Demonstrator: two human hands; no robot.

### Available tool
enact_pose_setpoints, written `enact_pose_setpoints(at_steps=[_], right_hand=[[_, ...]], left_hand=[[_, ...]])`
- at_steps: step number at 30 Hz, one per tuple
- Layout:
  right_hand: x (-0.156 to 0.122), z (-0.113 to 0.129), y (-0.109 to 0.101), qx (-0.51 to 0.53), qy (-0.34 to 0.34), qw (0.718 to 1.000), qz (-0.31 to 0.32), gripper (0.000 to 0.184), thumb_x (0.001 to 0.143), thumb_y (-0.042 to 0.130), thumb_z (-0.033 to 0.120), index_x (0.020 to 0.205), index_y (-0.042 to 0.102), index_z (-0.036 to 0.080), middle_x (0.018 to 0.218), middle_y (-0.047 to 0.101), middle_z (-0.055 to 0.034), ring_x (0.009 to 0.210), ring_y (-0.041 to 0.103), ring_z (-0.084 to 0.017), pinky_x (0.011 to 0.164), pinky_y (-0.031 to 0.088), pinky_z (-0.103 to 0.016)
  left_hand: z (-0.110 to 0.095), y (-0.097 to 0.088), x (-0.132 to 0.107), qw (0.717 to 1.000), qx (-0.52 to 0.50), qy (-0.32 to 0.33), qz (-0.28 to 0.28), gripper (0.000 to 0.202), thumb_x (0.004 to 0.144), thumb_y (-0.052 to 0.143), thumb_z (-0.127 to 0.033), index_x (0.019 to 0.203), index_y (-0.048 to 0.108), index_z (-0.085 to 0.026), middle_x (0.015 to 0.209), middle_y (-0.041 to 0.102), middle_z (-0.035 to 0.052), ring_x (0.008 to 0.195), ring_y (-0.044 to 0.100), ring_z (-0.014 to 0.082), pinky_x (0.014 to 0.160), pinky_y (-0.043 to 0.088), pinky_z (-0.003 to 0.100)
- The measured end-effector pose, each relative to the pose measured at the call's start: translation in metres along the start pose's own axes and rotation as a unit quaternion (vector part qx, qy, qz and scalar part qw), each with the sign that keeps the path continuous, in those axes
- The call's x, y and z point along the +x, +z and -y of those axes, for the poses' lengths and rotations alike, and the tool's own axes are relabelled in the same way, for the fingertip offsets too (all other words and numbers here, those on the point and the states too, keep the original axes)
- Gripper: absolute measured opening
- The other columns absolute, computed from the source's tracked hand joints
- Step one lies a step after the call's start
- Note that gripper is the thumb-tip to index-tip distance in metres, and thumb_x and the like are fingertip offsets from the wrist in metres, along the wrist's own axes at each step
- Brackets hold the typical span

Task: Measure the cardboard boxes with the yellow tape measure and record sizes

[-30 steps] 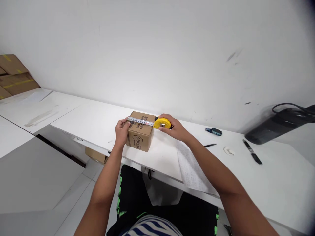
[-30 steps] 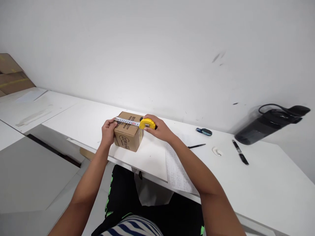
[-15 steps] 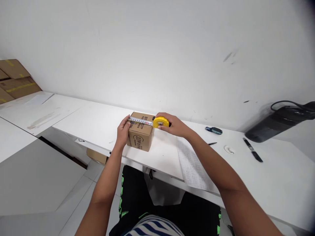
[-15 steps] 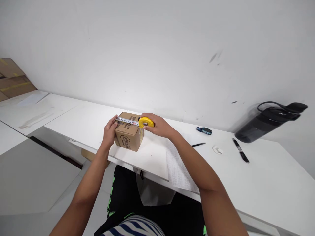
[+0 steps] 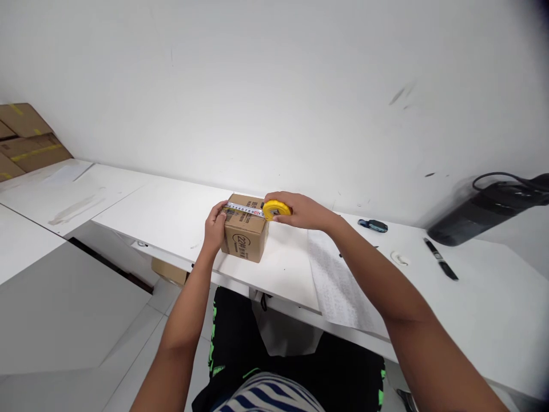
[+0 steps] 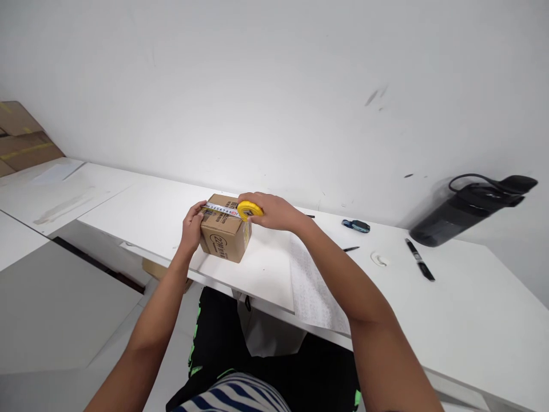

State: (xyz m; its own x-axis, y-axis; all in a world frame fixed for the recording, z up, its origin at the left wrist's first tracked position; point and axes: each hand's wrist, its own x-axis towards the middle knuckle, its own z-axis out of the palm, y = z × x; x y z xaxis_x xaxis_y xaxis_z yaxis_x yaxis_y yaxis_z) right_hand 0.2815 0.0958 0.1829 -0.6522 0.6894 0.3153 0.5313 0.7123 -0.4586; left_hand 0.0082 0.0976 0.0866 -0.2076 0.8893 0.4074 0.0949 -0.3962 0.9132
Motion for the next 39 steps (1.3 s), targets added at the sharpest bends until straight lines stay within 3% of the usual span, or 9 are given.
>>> enact_pose_setpoints(at_steps=[9,14,18,22,27,29,32,35,39], right_hand=[[0.0,0.002,0.0,-0.001,0.001,1.0,-0.002,0.043,0.083,0.059,0.031,0.127,0.058,0.033,0.122,0.068,-0.0033,0.099,0.063,-0.027,0.075,0.048,-0.039],[-0.005,-0.001,0.005,-0.012,0.007,1.0,-0.015,0.044,0.085,0.059,0.032,0.128,0.056,0.034,0.119,0.067,-0.0043,0.094,0.063,-0.026,0.074,0.048,-0.038],[-0.009,-0.002,0.007,-0.008,0.013,1.0,-0.024,0.043,0.085,0.059,0.031,0.128,0.055,0.034,0.119,0.067,-0.0044,0.092,0.063,-0.025,0.073,0.048,-0.037],[-0.01,-0.002,0.008,-0.008,0.019,0.999,-0.027,0.044,0.085,0.059,0.029,0.129,0.056,0.034,0.12,0.066,-0.0044,0.093,0.063,-0.026,0.074,0.048,-0.038],[-0.01,0.0,0.008,-0.036,0.015,0.999,-0.023,0.043,0.087,0.057,0.031,0.13,0.054,0.033,0.117,0.066,-0.005,0.091,0.063,-0.024,0.073,0.047,-0.034],[-0.011,0.002,0.007,-0.051,0.018,0.998,-0.019,0.043,0.088,0.056,0.031,0.131,0.053,0.032,0.117,0.065,-0.0049,0.09,0.062,-0.022,0.072,0.046,-0.033],[-0.011,0.004,0.007,-0.064,0.027,0.998,-0.012,0.044,0.089,0.055,0.031,0.133,0.051,0.033,0.116,0.065,-0.0044,0.088,0.062,-0.021,0.071,0.045,-0.031],[-0.012,0.006,0.007,-0.074,0.033,0.997,-0.01,0.044,0.089,0.055,0.03,0.133,0.051,0.033,0.114,0.064,-0.0042,0.084,0.061,-0.02,0.068,0.044,-0.03],[-0.012,0.005,0.008,-0.076,0.028,0.997,-0.014,0.044,0.089,0.055,0.029,0.132,0.052,0.033,0.111,0.064,-0.0042,0.079,0.06,-0.019,0.067,0.043,-0.03]], left_hand=[[0.005,-0.01,0.004,0.997,0.049,0.048,0.024,0.038,0.09,0.051,-0.038,0.121,0.065,-0.021,0.126,0.066,0.0084,0.119,0.058,0.0254,0.105,0.042,0.037],[-0.003,-0.026,0.009,0.986,0.125,0.056,0.096,0.044,0.091,0.054,-0.042,0.13,0.061,-0.023,0.127,0.066,0.0078,0.116,0.06,0.0265,0.104,0.041,0.037],[-0.016,-0.038,0.017,0.97,0.193,0.032,0.145,0.051,0.083,0.066,-0.045,0.131,0.063,-0.027,0.111,0.073,0.0058,0.1,0.066,0.0304,0.095,0.045,0.037],[-0.03,-0.043,0.024,0.93,0.326,0.039,0.167,0.055,0.081,0.07,-0.047,0.132,0.063,-0.028,0.105,0.074,0.0064,0.094,0.067,0.0338,0.089,0.045,0.038],[-0.046,-0.038,0.022,0.846,0.489,0.095,0.191,0.053,0.094,0.046,-0.05,0.141,0.055,-0.028,0.149,0.054,0.0052,0.126,0.056,0.0345,0.091,0.047,0.04],[-0.052,-0.036,0.018,0.802,0.551,0.121,0.196,0.054,0.097,0.036,-0.05,0.144,0.051,-0.028,0.156,0.046,0.0042,0.134,0.05,0.0324,0.092,0.047,0.041],[-0.058,-0.034,0.015,0.745,0.62,0.16,0.187,0.056,0.099,0.028,-0.049,0.144,0.051,-0.026,0.156,0.046,0.0059,0.134,0.05,0.0317,0.095,0.045,0.045],[-0.058,-0.033,0.013,0.726,0.639,0.187,0.172,0.053,0.1,0.028,-0.047,0.142,0.054,-0.027,0.153,0.049,0.0058,0.133,0.051,0.031,0.101,0.041,0.048],[-0.056,-0.032,0.013,0.745,0.62,0.176,0.172,0.052,0.101,0.028,-0.046,0.141,0.055,-0.027,0.153,0.05,0.0042,0.133,0.052,0.0284,0.104,0.04,0.045]])
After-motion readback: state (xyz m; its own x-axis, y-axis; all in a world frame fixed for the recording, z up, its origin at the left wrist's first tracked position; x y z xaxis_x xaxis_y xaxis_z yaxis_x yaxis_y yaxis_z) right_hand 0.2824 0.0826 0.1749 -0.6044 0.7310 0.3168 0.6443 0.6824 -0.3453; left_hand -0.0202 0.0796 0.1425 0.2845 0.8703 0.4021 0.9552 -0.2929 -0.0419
